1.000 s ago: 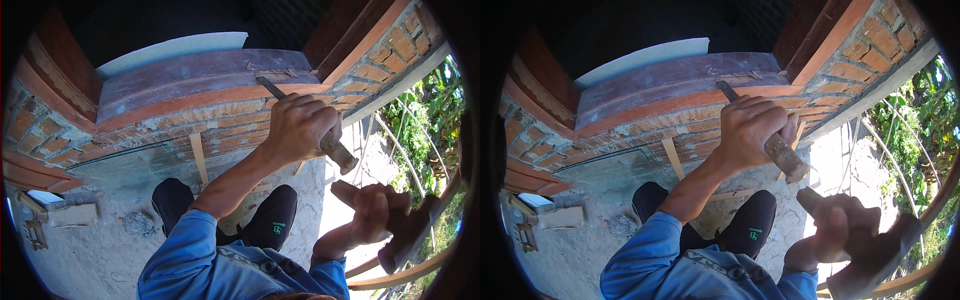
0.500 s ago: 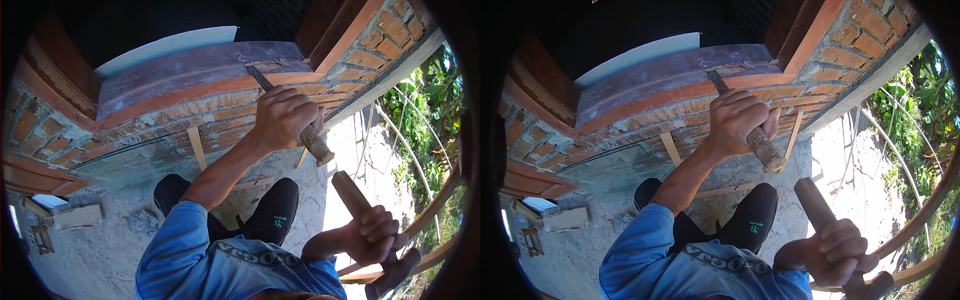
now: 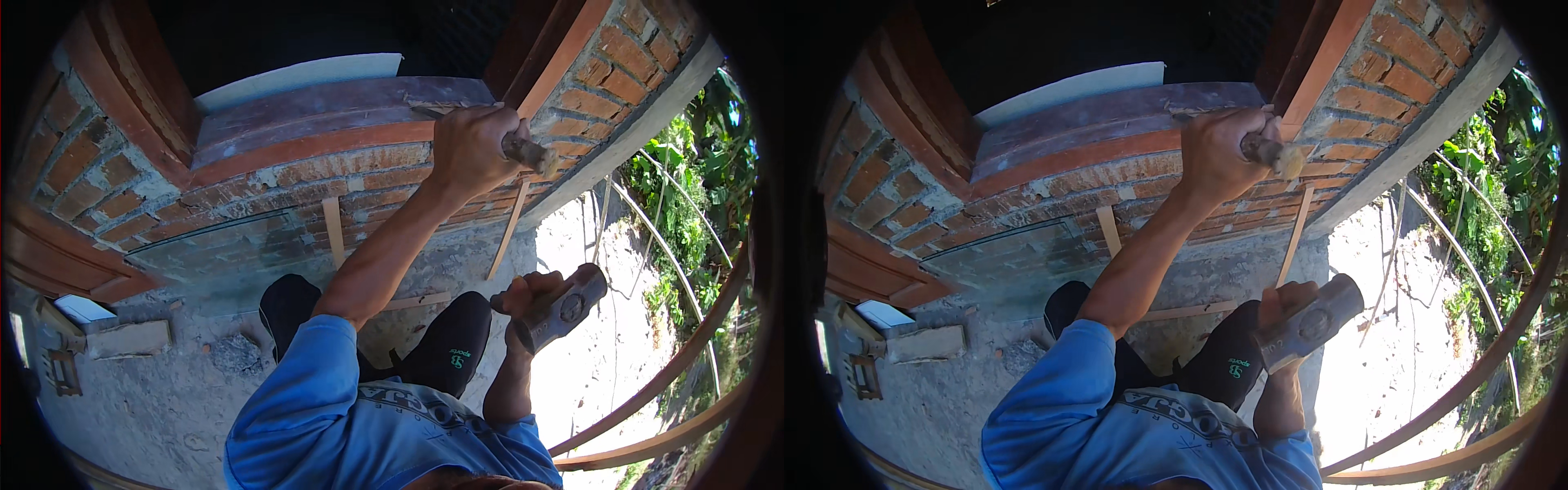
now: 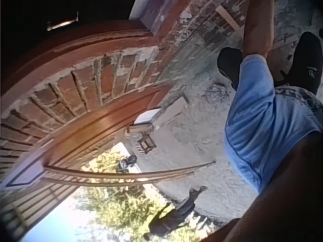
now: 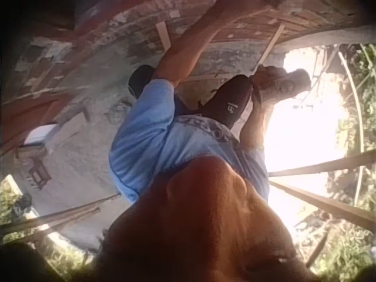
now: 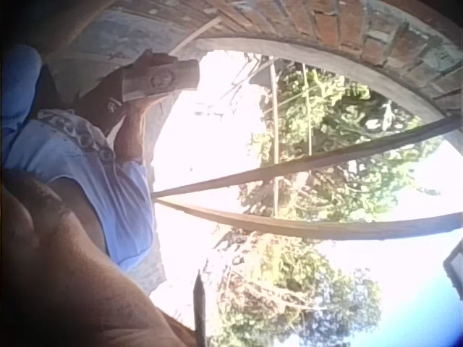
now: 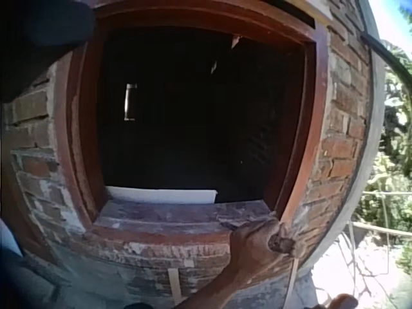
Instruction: Using a hammer and chisel to carve a wooden window frame already set into a brick wall.
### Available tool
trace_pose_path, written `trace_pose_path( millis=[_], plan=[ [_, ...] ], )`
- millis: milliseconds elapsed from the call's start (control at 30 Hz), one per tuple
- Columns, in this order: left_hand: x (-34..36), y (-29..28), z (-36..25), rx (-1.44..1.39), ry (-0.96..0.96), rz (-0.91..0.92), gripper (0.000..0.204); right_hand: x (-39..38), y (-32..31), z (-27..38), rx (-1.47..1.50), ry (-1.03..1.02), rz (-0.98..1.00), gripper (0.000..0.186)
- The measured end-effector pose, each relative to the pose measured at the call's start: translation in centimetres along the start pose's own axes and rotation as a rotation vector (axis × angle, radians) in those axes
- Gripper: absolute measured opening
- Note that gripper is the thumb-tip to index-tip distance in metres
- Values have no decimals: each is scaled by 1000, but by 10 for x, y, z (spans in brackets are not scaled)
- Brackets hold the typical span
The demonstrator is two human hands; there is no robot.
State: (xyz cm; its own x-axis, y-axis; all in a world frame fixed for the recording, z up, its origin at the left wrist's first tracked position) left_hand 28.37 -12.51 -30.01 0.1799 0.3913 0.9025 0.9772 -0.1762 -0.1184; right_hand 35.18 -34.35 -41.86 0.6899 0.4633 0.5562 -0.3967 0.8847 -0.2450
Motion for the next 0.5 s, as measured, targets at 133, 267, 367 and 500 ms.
trace_pose_path(
  millis=[133, 267, 367, 500],
  plan=[
    [-22, -24, -22, -57, 204, -82, 25, -7, -16, 22, -63, -211, -37, 21],
    [-18, -34, -22, -154, 155, -78, 30, 11, -15, 76, 19, -196, 2, 17],
    [-19, -33, -17, -208, 124, -75, 30, 21, -14, 101, 239, -53, -167, 17],
    [-11, -29, -20, -167, 84, -16, 26, 44, -45, 125, 464, -400, 46, 16]
  ],
)
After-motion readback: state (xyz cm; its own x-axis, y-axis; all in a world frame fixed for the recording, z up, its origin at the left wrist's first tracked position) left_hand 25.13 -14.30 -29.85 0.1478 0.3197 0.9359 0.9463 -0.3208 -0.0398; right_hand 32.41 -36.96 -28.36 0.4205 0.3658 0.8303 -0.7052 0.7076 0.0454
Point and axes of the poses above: each hand's wrist, its own x-axis towards the middle knuckle, its own y-axis out of the palm, z = x × y, the point moved 10 cm from there along x, towards the middle knuckle, and after that the axes turned 1 degree about -z, right-handed, at the moved point
